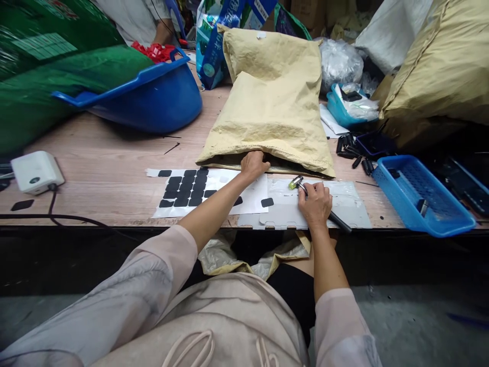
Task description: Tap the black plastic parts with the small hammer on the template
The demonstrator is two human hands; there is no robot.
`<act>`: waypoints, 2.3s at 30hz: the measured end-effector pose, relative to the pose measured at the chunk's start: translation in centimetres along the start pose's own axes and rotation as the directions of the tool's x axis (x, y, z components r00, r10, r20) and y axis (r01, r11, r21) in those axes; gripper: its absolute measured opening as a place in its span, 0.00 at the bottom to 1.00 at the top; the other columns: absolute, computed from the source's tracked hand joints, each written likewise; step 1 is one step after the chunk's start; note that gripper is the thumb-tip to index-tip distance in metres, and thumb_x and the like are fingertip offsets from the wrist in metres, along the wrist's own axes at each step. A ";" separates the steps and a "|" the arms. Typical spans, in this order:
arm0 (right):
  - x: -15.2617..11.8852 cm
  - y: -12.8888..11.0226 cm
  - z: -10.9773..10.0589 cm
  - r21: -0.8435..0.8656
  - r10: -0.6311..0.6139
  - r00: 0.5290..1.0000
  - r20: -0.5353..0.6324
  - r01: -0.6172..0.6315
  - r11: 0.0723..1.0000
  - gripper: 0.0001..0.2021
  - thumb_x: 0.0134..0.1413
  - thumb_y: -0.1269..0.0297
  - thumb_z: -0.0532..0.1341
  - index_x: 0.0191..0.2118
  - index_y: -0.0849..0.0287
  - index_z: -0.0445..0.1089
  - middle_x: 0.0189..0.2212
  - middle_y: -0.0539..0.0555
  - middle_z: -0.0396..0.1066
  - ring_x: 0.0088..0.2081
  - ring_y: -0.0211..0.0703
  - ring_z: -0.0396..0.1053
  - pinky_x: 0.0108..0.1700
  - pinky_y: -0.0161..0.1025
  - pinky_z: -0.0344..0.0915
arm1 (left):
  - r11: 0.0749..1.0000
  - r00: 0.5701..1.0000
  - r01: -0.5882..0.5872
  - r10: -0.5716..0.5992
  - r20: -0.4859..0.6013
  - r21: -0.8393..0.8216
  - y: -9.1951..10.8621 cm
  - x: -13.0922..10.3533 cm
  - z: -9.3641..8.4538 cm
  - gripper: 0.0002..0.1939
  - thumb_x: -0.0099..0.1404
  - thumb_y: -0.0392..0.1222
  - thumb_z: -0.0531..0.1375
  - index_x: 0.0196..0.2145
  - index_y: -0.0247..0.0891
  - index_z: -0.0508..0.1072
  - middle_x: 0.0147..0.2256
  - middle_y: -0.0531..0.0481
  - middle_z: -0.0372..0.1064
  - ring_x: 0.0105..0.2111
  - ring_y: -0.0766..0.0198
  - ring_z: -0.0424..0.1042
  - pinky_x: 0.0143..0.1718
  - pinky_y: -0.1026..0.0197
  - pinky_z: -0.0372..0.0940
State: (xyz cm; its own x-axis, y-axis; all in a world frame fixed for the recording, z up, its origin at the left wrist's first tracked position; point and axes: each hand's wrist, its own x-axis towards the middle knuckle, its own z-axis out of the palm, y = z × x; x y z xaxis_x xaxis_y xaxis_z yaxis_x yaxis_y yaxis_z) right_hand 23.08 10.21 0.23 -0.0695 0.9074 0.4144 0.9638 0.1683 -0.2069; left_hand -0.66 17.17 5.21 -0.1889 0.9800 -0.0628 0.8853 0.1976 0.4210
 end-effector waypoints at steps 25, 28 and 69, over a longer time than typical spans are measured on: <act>-0.1 0.6 0.3 0.045 -0.014 0.999 -0.040 0.016 0.999 0.12 0.64 0.59 0.60 0.44 0.56 0.80 0.41 0.59 0.72 0.42 0.51 0.61 0.43 0.44 0.53 | 0.922 0.942 -0.312 0.332 0.053 -0.228 -3.7 -8.5 2.4 0.10 0.65 0.46 0.69 0.44 0.45 0.83 0.43 0.48 0.77 0.48 0.52 0.69 0.54 0.50 0.62; -0.1 0.8 0.6 0.046 -0.019 0.999 -0.048 0.022 0.999 0.12 0.64 0.59 0.60 0.44 0.56 0.79 0.40 0.59 0.72 0.42 0.51 0.61 0.42 0.44 0.53 | 0.924 0.939 -0.309 0.334 0.081 -0.224 -3.6 -8.1 2.4 0.10 0.67 0.48 0.67 0.45 0.46 0.83 0.43 0.48 0.77 0.49 0.52 0.69 0.54 0.50 0.61; -2.8 -6.1 -2.3 0.293 -0.140 0.986 -0.090 0.161 0.943 0.11 0.67 0.64 0.60 0.47 0.54 0.79 0.41 0.56 0.82 0.43 0.46 0.77 0.45 0.39 0.69 | 0.899 0.945 -0.310 0.327 0.004 -0.309 -3.5 -7.9 3.1 0.07 0.63 0.43 0.71 0.40 0.44 0.83 0.41 0.50 0.79 0.47 0.54 0.71 0.53 0.51 0.61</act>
State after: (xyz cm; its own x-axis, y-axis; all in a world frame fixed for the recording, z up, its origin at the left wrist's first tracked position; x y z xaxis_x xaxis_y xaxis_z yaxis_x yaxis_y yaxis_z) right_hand 17.99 5.76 2.38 -0.1805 0.8368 0.5170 0.8219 0.4170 -0.3880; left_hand -0.95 8.83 1.46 0.1124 0.9908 0.0749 0.7230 -0.1332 0.6779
